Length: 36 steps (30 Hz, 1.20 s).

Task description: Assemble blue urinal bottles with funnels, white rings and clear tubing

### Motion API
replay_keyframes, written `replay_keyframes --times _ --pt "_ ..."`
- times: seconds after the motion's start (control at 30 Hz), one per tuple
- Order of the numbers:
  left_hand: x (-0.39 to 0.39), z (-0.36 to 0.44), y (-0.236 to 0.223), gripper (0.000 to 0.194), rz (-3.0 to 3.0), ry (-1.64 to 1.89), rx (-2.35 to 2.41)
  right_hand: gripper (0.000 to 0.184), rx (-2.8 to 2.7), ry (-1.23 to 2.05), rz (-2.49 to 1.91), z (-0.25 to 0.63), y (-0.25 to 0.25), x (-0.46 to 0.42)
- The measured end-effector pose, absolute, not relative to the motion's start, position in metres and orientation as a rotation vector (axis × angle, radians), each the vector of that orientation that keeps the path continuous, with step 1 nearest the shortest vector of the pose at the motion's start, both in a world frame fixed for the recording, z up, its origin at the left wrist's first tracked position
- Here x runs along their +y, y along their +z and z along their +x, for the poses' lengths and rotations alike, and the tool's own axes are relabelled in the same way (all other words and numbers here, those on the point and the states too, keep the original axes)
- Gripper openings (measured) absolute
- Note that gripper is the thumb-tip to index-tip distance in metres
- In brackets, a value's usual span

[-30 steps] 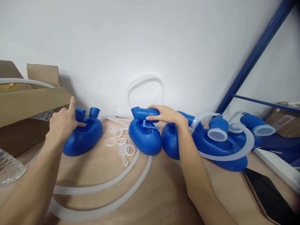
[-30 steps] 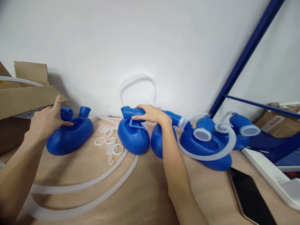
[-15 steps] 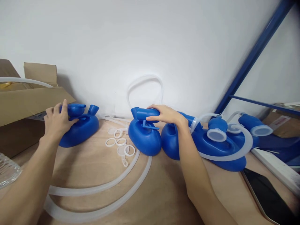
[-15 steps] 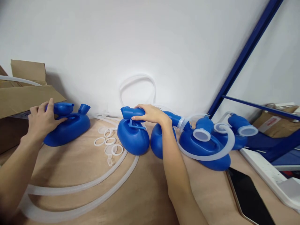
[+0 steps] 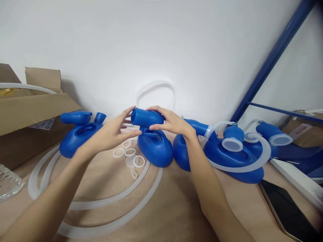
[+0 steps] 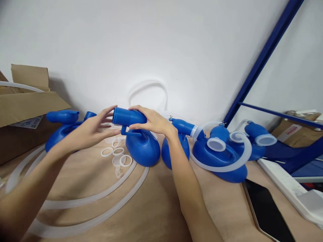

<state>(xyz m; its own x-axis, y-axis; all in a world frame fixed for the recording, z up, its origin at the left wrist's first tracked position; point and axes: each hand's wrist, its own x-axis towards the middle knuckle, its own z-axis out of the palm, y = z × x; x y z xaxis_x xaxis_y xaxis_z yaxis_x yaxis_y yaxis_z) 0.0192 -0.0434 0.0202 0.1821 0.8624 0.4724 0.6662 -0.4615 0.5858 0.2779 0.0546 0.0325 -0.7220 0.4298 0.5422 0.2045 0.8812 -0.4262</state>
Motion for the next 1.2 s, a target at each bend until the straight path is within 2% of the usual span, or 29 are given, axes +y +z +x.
replay_keyframes --times 0.2,0.33,0.47,0.63,0.87,1.03,1.2 --pt "-0.029 0.030 0.001 0.066 2.178 1.352 1.459 0.067 -2.491 0.483 -0.429 0.276 0.024 0.064" --pt "-0.016 0.029 -0.015 0.064 2.178 1.348 1.483 0.092 -2.492 0.503 -0.760 0.286 0.020 0.072" --pt "-0.005 0.039 -0.038 0.056 2.214 1.320 1.626 0.106 -2.473 0.783 -1.326 0.299 0.016 0.079" --pt "0.001 0.053 -0.059 0.050 2.094 1.359 1.683 0.147 -2.527 1.104 -1.110 0.301 0.005 0.091" --pt "0.012 0.045 -0.053 0.053 1.988 1.479 1.668 0.142 -2.533 1.026 -0.672 0.283 0.005 0.081" --pt "0.001 0.031 -0.017 0.066 1.837 1.372 1.850 0.138 -2.261 1.013 -0.487 0.283 0.026 0.056" --pt "-0.038 0.010 0.023 0.056 1.956 1.118 2.095 0.143 -2.017 0.928 -0.527 0.248 0.025 0.037"
